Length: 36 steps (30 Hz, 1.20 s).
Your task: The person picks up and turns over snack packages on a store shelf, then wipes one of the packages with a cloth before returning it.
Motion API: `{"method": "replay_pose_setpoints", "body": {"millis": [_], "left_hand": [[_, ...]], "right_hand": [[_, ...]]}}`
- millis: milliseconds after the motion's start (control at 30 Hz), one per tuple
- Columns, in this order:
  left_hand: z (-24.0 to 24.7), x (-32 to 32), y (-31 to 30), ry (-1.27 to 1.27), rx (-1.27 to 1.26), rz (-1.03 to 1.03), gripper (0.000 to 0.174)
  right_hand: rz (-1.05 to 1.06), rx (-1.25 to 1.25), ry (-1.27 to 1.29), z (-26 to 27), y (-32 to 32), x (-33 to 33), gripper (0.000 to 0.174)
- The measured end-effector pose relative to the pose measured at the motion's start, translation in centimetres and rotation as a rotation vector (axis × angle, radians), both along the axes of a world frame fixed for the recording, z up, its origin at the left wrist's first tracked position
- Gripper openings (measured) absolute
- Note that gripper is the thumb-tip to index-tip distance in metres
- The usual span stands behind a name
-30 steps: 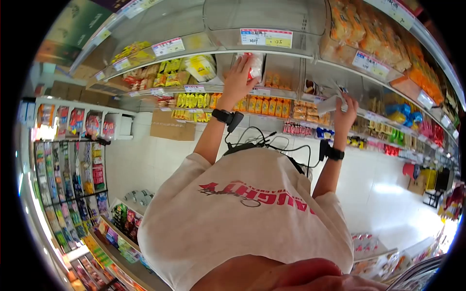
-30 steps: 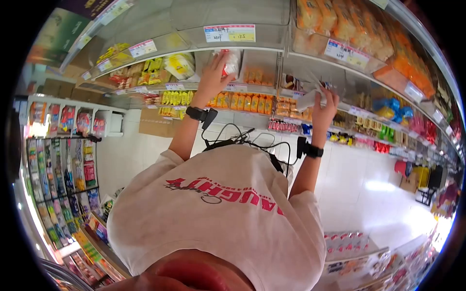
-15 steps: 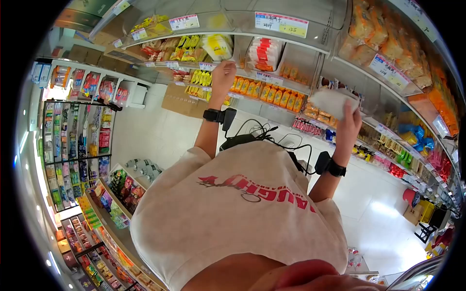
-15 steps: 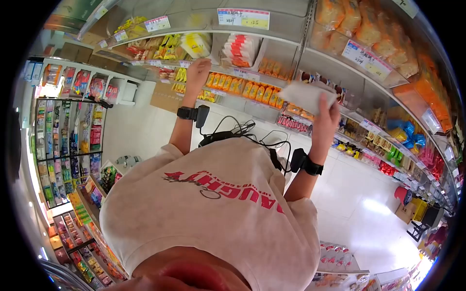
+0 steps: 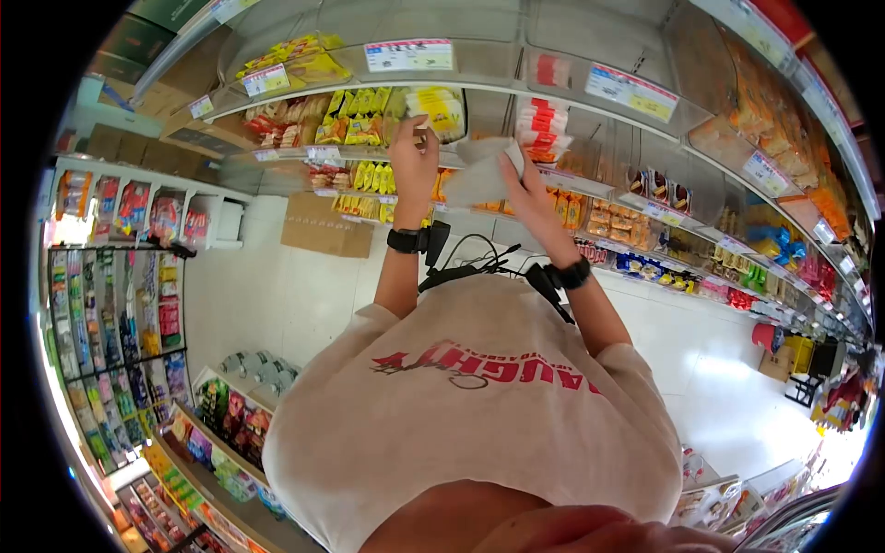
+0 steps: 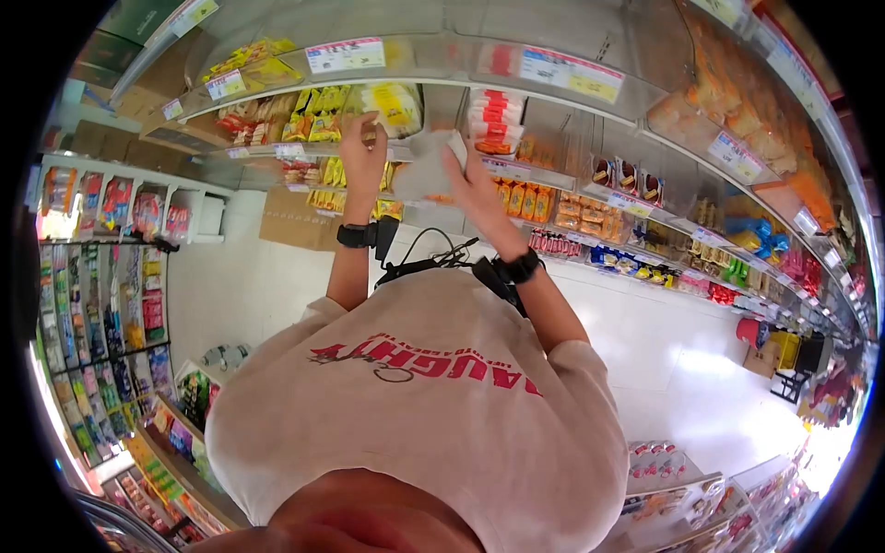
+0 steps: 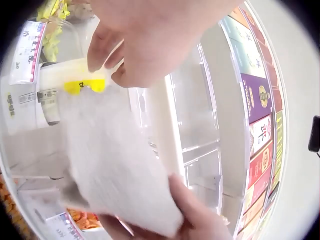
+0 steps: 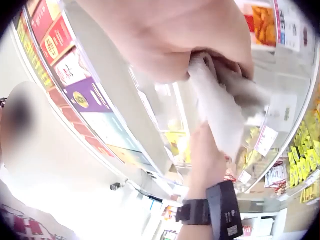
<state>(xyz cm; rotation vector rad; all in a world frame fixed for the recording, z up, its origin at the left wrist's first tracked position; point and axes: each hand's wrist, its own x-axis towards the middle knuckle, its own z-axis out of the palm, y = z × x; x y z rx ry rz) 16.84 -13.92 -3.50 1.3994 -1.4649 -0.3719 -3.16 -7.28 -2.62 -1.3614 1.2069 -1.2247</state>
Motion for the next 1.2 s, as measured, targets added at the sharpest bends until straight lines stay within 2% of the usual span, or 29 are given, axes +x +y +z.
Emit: {"method": "replay_pose_setpoints", "body": {"millis": [33,133,167,233,300,400,433,500,600,633,733,800,900,1000,1033,1100,1200], "left_hand": [[0.5,0.6,-0.4,0.046,-0.043,-0.008,0.032],[-0.2,2.6,-2.2,-0.192,-0.227,0.056,0.035],[-1.1,3.5,-2.6,-0.134,-0.148,-0.028,0.037],[-2.3,4.9,-3.8,-0.02,-0.003,-0.192,0.04],[-2.5,5.8,-4.4,0.077,-0.012,-0.264,0.039],[-2.0,6.5,-4.1,0.285,0.063,-0.315,0.035],[-1.7,6.7,-4.3,0.352,0.085,-0.31,0.033],[-2.3,6.9,-4.7,0.362,0.068,-0.329,0.031],[-3.2,7.7,-4.9,0.291,0.016,-0.348,0.027],[-3.3,8.0,-5.3,0.251,-0.012,-0.351,0.026],[-2.9,9.2,-5.8,0.035,-0.084,-0.184,0.024],[-2.8,10.0,-5.8,0.049,-0.068,-0.258,0.023],[-1.9,10.5,-5.6,0.045,-0.066,-0.275,0.02],[0.2,10.9,-4.7,0.094,-0.197,-0.298,0.016],[1.3,11.0,-4.7,0.122,-0.269,-0.305,0.015],[3.1,11.2,-3.5,0.204,-0.238,-0.391,0.014],[4.8,10.7,-1.6,0.224,-0.218,-0.448,0.014]], "right_hand": [[-0.038,-0.099,-0.024,-1.0,-1.8,1.9,0.057],[-0.257,-0.329,0.197,-1.0,-5.8,6.7,0.051],[-0.326,-0.313,0.156,-1.2,-6.7,8.1,0.047],[-0.393,-0.211,0.093,-3.4,-9.3,9.5,0.045],[-0.365,-0.163,0.017,-5.3,-11.2,9.6,0.047],[-0.274,0.249,0.134,-5.7,-11.2,8.8,0.057],[-0.293,0.317,0.03,-6.0,-11.4,8.6,0.059],[-0.32,0.435,-0.177,-6.5,-12.3,8.4,0.065],[-0.228,0.479,-0.164,-7.0,-13.7,8.4,0.066],[-0.22,0.462,-0.135,-7.3,-13.8,8.9,0.066],[-0.193,0.413,-0.011,-7.2,-13.9,11.3,0.067],[-0.203,0.369,0.11,-6.3,-13.9,12.7,0.068],[-0.103,0.417,-0.139,-6.2,-13.0,11.9,0.069],[-0.253,0.407,0.098,-4.3,-11.4,10.9,0.063],[-0.303,0.249,0.06,-3.0,-10.6,11.0,0.06],[-0.392,-0.056,-0.007,-0.8,-8.1,11.9,0.054],[-0.342,-0.033,-0.055,0.8,-4.8,13.4,0.054]]}}
